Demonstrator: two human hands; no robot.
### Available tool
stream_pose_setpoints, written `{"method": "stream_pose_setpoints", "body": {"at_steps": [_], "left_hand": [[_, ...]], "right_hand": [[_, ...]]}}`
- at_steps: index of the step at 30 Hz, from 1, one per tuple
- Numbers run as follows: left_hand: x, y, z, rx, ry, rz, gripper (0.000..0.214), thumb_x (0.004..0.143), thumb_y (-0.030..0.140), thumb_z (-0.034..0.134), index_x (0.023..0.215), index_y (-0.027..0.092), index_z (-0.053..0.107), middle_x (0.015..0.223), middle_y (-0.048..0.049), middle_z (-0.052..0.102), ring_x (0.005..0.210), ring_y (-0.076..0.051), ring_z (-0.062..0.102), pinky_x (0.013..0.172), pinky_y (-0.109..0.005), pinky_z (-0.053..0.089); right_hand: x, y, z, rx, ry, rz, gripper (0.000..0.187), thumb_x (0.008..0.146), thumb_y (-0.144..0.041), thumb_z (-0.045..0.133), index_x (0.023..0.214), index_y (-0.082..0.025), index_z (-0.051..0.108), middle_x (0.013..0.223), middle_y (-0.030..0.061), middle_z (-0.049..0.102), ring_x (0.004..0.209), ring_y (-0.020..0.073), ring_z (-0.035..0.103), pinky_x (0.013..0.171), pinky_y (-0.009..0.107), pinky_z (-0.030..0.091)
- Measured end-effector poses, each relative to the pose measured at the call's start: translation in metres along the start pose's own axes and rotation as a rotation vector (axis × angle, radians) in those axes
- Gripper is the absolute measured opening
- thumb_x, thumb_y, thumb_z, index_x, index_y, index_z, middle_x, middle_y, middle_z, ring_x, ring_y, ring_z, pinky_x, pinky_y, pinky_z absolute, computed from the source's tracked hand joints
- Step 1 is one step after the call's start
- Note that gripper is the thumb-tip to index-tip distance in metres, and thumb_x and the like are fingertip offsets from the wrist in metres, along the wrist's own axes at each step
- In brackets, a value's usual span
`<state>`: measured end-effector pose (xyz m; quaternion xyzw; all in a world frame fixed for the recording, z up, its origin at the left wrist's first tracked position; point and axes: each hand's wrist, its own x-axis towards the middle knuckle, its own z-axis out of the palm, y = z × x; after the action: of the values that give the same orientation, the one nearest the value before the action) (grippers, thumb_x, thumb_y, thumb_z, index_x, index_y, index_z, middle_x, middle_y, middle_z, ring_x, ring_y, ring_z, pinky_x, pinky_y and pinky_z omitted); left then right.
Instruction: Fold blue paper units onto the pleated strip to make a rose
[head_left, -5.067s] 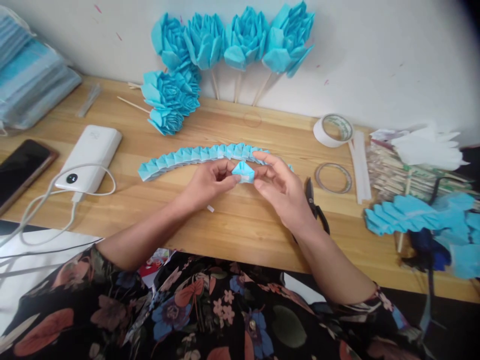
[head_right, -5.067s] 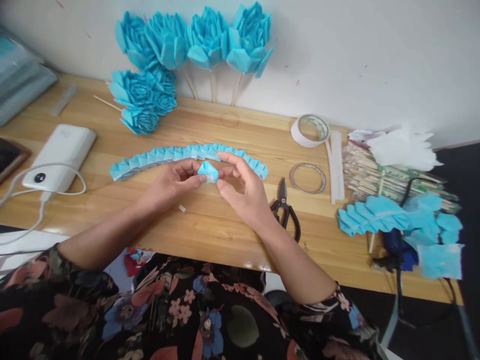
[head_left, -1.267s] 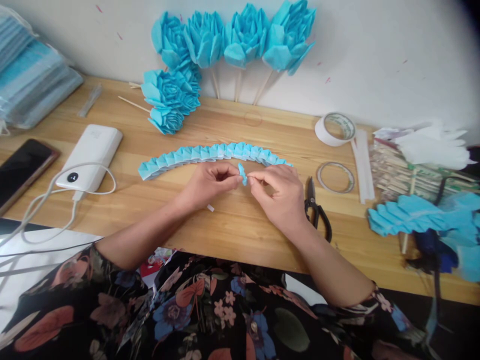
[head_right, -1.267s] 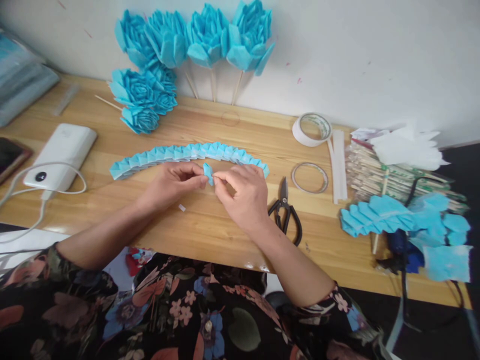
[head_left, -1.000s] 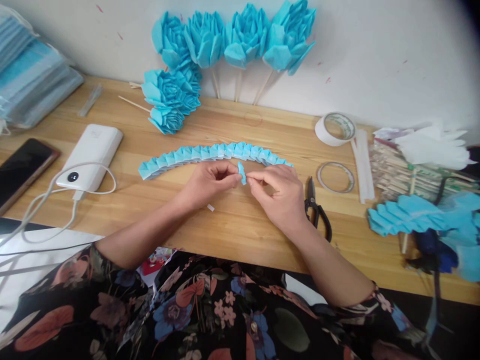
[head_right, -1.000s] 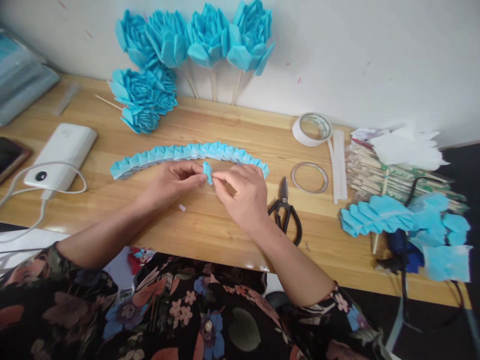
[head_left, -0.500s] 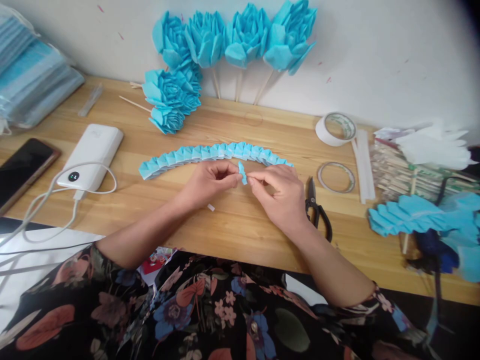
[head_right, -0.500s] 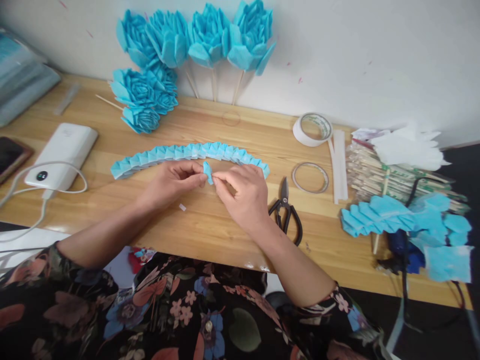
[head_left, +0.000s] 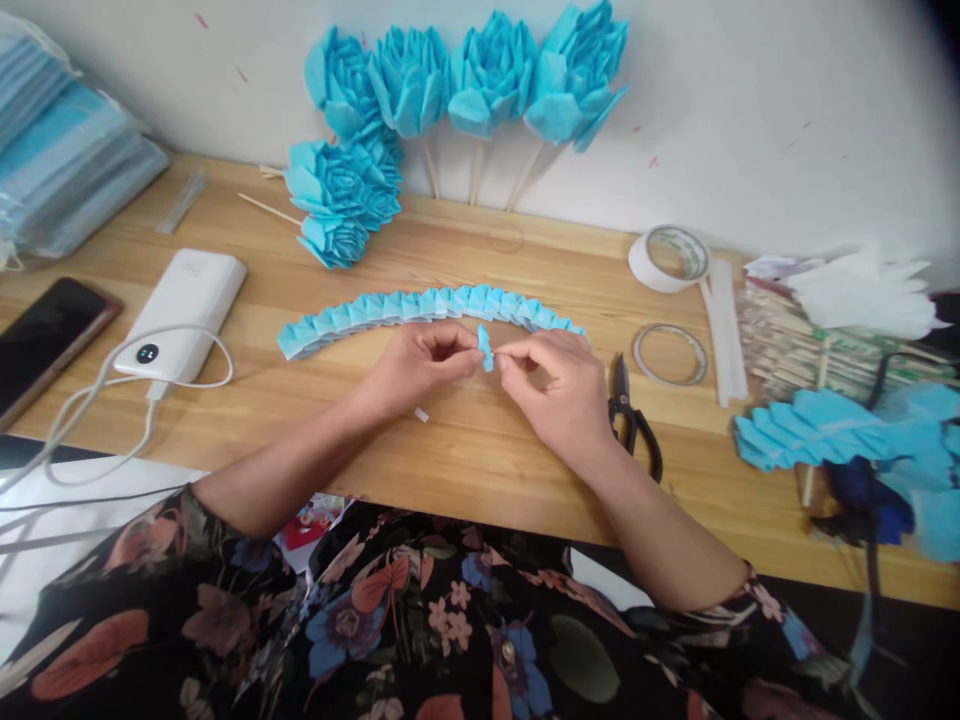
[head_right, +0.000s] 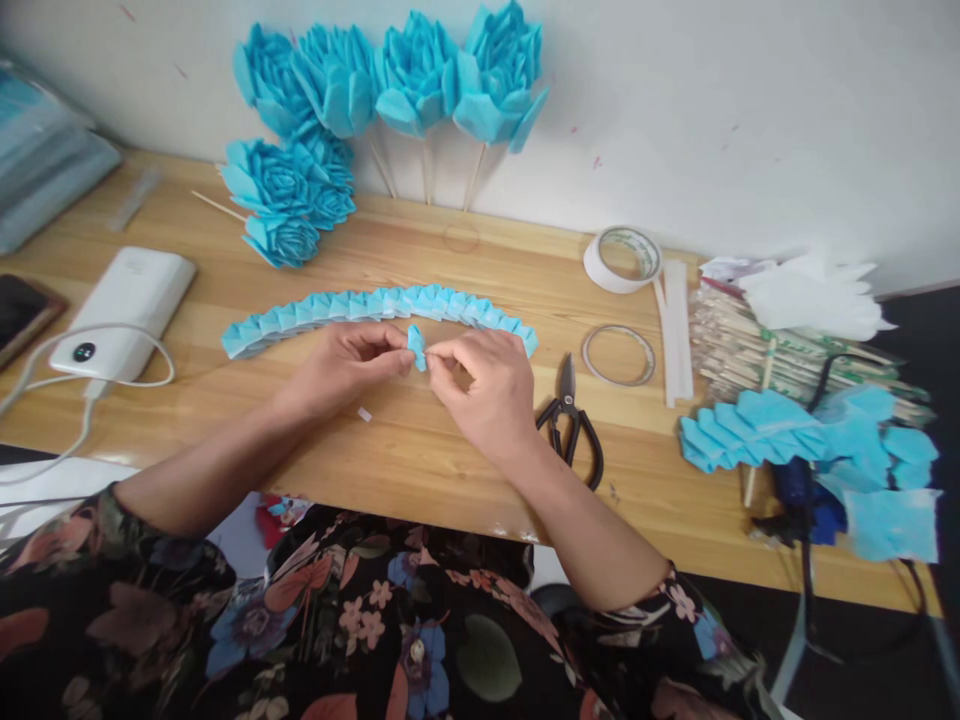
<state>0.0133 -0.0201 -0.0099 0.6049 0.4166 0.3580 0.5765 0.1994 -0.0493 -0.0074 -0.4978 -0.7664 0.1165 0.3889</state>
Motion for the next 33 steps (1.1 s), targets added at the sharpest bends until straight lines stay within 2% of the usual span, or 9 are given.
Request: {"method": "stream_pose_setpoints", "body": {"at_steps": [13,18,21,24,26,33], "left_hand": [[0.001,0.002,0.0,-0.031,0.0,0.001,0.02,0.08,0.033,0.069,0.07,0.016,0.064,0.065,0.0017,0.06,0.061,-0.01,0.049,0.062,-0.024,0.039],[0.001,0.0,-0.001,-0.042,0.025,0.044,0.017,0.081,0.03,0.068,0.072,0.016,0.065,0.065,0.0025,0.06,0.061,-0.009,0.049,0.063,-0.023,0.04],[0.001,0.001,-0.001,-0.021,0.031,0.039,0.016,0.081,0.03,0.067,0.073,0.016,0.067,0.066,0.0019,0.061,0.062,-0.009,0.051,0.064,-0.024,0.041],[0.0,0.002,0.0,0.011,0.044,0.018,0.014,0.082,0.03,0.066,0.079,0.016,0.069,0.067,0.0015,0.062,0.063,-0.01,0.052,0.064,-0.024,0.042],[0.0,0.003,0.0,0.021,0.05,0.016,0.013,0.082,0.029,0.065,0.08,0.016,0.069,0.066,0.0018,0.061,0.062,-0.01,0.052,0.064,-0.024,0.042],[-0.001,0.006,0.0,-0.012,0.082,0.029,0.016,0.086,0.031,0.064,0.08,0.016,0.064,0.067,0.0018,0.059,0.06,-0.008,0.048,0.059,-0.022,0.038]], "right_hand": [[0.002,-0.001,-0.004,0.108,-0.053,0.105,0.014,0.089,-0.017,0.062,0.079,-0.022,0.07,0.072,-0.0021,0.07,0.071,0.0153,0.062,0.077,0.035,0.043],[0.002,-0.001,-0.009,0.212,-0.072,0.096,0.021,0.095,-0.021,0.054,0.087,-0.023,0.073,0.082,-0.0005,0.075,0.079,0.0166,0.067,0.081,0.036,0.046],[0.002,-0.003,-0.01,0.212,-0.023,0.108,0.018,0.095,-0.022,0.055,0.087,-0.024,0.071,0.08,-0.0008,0.073,0.077,0.0163,0.065,0.081,0.037,0.047],[0.002,-0.004,-0.01,0.214,0.131,0.174,0.005,0.09,-0.023,0.06,0.089,-0.024,0.065,0.085,0.0001,0.069,0.08,0.0166,0.062,0.081,0.036,0.049],[0.003,-0.003,-0.009,0.241,0.183,0.219,0.007,0.087,-0.023,0.062,0.094,-0.024,0.061,0.092,0.0013,0.069,0.086,0.0174,0.062,0.084,0.036,0.05],[0.003,-0.003,-0.008,0.273,0.102,0.234,0.009,0.087,-0.021,0.059,0.096,-0.024,0.06,0.093,0.0013,0.069,0.089,0.0179,0.063,0.086,0.037,0.05]]}}
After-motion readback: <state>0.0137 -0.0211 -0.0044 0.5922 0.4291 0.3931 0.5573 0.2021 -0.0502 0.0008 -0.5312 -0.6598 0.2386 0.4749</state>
